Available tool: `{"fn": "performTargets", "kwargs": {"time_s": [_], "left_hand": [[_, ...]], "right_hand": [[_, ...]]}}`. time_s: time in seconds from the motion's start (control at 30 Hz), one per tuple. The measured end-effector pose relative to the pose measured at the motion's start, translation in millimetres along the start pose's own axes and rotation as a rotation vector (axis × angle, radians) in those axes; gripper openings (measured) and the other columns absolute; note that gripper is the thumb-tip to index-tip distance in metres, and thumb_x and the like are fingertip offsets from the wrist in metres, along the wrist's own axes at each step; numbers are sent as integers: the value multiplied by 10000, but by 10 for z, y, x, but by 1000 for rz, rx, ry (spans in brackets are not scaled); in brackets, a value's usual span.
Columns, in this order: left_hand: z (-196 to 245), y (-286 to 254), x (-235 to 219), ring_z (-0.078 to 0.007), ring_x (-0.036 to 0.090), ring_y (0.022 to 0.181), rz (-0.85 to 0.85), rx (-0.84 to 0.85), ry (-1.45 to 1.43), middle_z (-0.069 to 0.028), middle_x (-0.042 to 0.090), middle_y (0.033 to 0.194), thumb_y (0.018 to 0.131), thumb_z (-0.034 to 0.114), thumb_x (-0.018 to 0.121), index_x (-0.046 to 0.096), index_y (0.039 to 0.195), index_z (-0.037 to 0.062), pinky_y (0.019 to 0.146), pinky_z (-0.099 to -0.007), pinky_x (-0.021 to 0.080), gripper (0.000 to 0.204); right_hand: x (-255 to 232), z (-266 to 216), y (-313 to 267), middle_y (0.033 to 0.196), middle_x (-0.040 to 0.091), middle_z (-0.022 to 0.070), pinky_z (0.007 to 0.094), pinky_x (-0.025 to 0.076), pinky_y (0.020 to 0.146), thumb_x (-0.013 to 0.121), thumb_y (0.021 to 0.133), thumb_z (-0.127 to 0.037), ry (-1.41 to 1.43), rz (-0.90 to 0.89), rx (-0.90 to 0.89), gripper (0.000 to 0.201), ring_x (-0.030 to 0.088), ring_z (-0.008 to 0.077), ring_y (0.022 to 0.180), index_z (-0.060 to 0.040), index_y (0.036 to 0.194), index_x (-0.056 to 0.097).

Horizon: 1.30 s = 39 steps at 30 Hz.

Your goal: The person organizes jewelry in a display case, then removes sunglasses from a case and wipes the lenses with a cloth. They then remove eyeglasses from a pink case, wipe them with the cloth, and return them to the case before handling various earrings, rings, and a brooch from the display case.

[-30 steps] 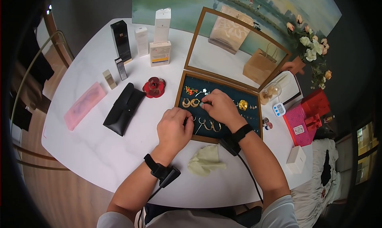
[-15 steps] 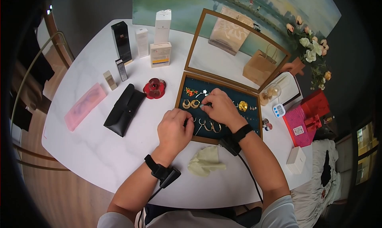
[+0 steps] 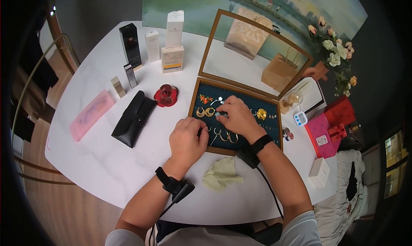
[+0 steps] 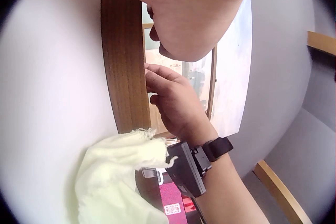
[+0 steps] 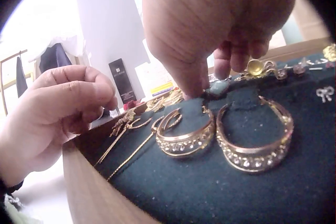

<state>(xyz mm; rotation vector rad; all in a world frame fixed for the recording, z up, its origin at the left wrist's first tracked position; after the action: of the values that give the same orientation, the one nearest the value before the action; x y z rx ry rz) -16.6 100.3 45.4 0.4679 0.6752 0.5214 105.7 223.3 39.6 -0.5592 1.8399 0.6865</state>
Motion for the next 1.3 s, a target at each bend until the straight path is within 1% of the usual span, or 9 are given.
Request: {"fn": "performTargets", "kwargs": {"time_s": [0.2,0.33,0.4,0.5,0.6,0.8,1.07,1.13,1.3], "left_hand": [[-7,-2,8,-313,614,779,-5,3,-3,-98,621,788,789,73,692,649,813,70,660,-406,496,49],[-21,-4,11,-315,614,779,1,-4,-3,-98,621,790,786,76,691,649,812,73,660,-407,496,50],[-12,-2,4,-315,614,781,2,-5,-5,-98,622,791,785,76,691,649,811,72,661,-407,496,49],[-13,-7,12,-314,614,782,3,-1,-4,-99,625,794,785,77,691,649,809,71,662,-407,496,48],[-7,0,9,-313,615,784,-1,5,1,-99,627,797,786,78,690,649,807,70,662,-406,496,47],[-5,-5,12,-313,616,788,-6,-3,2,-98,626,795,787,80,690,647,801,71,667,-406,497,46],[-23,-3,17,-316,618,789,-13,-16,14,-99,631,800,789,82,690,650,798,73,669,-407,499,42],[-18,-8,19,-285,616,794,-7,5,28,-72,625,810,784,89,690,654,802,86,662,-398,507,40],[-4,-4,8,-301,617,788,-5,-2,16,-85,629,801,786,86,692,653,801,80,663,-402,503,42]], "right_hand": [[-42,12,17,987,619,113,400,499,840,786,769,-144,32,85,-41,192,602,316,978,-61,930,726],[-99,-1,24,988,628,112,402,496,828,783,767,-124,95,54,17,156,606,319,973,-51,877,699],[-112,21,35,968,637,96,434,489,867,772,768,-116,169,20,58,120,595,323,1022,-67,855,705],[-97,24,51,953,643,87,430,485,864,769,771,-119,147,11,29,107,595,321,1018,-68,845,710],[-89,9,38,1024,646,113,407,488,873,779,769,-104,100,25,-7,143,598,325,1008,-56,886,713],[12,14,28,1050,637,125,416,480,907,775,784,-150,21,-23,1,199,581,339,1040,-63,960,746],[48,10,58,1053,621,124,412,462,927,766,791,-155,3,-66,19,201,559,334,1059,-60,967,747],[55,22,65,1055,620,123,411,458,930,768,789,-157,5,-79,30,201,558,333,1060,-60,964,746],[65,27,68,1060,618,124,414,449,941,774,781,-155,12,-127,48,187,555,336,1071,-66,943,742]]}}
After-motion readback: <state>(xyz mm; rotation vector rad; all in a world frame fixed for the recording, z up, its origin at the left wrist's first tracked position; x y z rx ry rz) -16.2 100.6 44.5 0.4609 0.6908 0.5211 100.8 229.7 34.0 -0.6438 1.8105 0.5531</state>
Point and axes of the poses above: each hand's wrist, its own y-axis towards the middle knuckle, its own x-axis out of the palm, z = x × y, the point moved 10 cm from there along y, towards the middle knuckle
